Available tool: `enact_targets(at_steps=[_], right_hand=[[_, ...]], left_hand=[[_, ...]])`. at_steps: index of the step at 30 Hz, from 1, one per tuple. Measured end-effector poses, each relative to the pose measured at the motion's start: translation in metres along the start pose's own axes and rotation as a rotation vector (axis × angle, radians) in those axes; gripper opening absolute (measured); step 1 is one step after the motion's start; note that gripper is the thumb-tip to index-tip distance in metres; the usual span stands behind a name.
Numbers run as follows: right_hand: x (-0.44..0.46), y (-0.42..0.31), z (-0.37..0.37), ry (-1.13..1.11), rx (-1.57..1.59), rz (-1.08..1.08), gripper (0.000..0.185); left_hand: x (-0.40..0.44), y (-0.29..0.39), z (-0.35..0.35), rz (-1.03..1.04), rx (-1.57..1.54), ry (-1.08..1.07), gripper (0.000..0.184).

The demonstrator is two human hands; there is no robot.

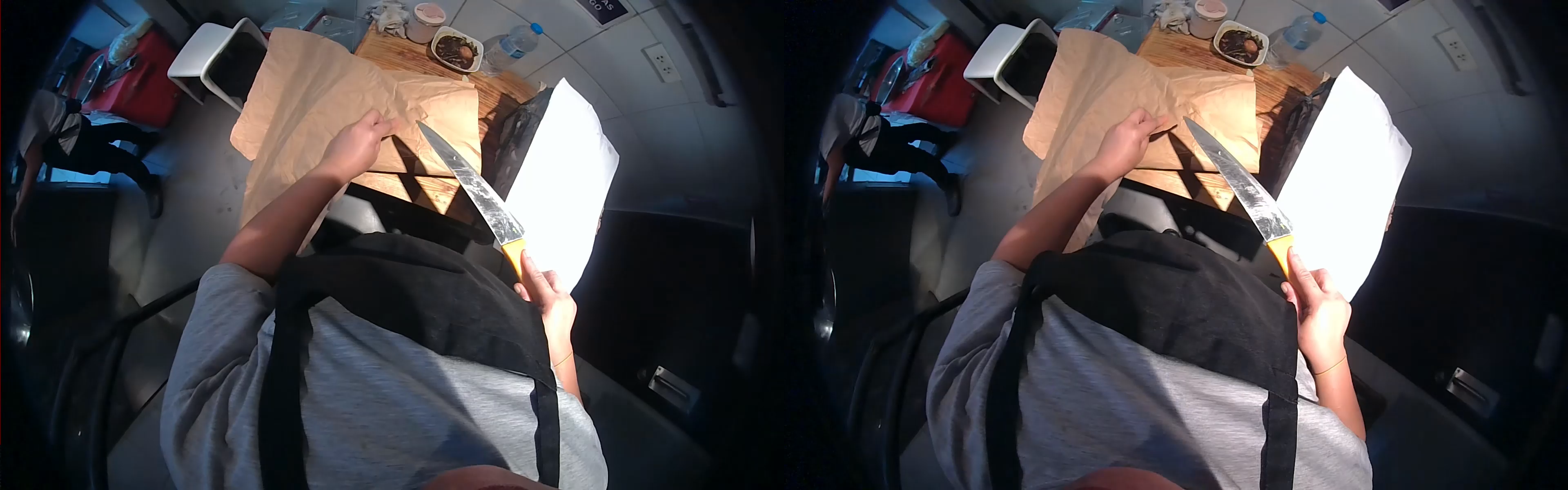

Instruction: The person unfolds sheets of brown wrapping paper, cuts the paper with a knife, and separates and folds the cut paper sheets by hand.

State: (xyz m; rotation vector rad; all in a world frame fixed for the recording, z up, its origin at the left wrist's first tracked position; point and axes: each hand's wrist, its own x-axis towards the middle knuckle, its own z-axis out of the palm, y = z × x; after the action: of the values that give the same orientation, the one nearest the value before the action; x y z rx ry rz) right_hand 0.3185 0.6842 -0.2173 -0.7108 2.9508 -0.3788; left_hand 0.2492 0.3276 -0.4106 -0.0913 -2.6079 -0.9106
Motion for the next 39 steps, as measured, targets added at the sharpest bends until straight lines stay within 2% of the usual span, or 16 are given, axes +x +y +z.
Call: enact_targets(at_steps=[16,22,25,29,31,35,36,39], right_hand=[[-0.008,-0.003,-0.013,-0.034,-0.154,-0.029,0.053],[0.006,-0.004,0.002,-0.106,-0.177,-0.052,0.05],[0.011,0.001,0.036,-0.126,-0.24,-0.004,0.051],[0.02,0.012,0.071,-0.541,0.153,0.208,0.051],[0.017,0.029,0.104,-0.624,0.376,0.314,0.049],[0.001,0.052,0.163,-0.471,0.4,0.427,0.046],[-0.002,0.048,0.17,-0.428,0.262,0.429,0.045],[-0.002,0.037,0.171,-0.314,0.229,0.357,0.044]], left_hand=[[-0.012,0.006,0.01,0.056,0.036,-0.114,0.043],[-0.026,0.024,0.013,0.171,0.027,-0.147,0.044],[-0.04,0.031,0.021,0.282,0.025,-0.189,0.044],[-0.068,0.037,0.037,0.429,0.01,-0.236,0.039],[-0.08,0.035,0.044,0.419,-0.001,-0.249,0.037],[-0.093,0.032,0.06,0.321,-0.001,-0.234,0.037],[-0.094,0.034,0.062,0.294,-0.001,-0.225,0.037],[-0.086,0.043,0.062,0.285,-0.04,-0.184,0.038]])
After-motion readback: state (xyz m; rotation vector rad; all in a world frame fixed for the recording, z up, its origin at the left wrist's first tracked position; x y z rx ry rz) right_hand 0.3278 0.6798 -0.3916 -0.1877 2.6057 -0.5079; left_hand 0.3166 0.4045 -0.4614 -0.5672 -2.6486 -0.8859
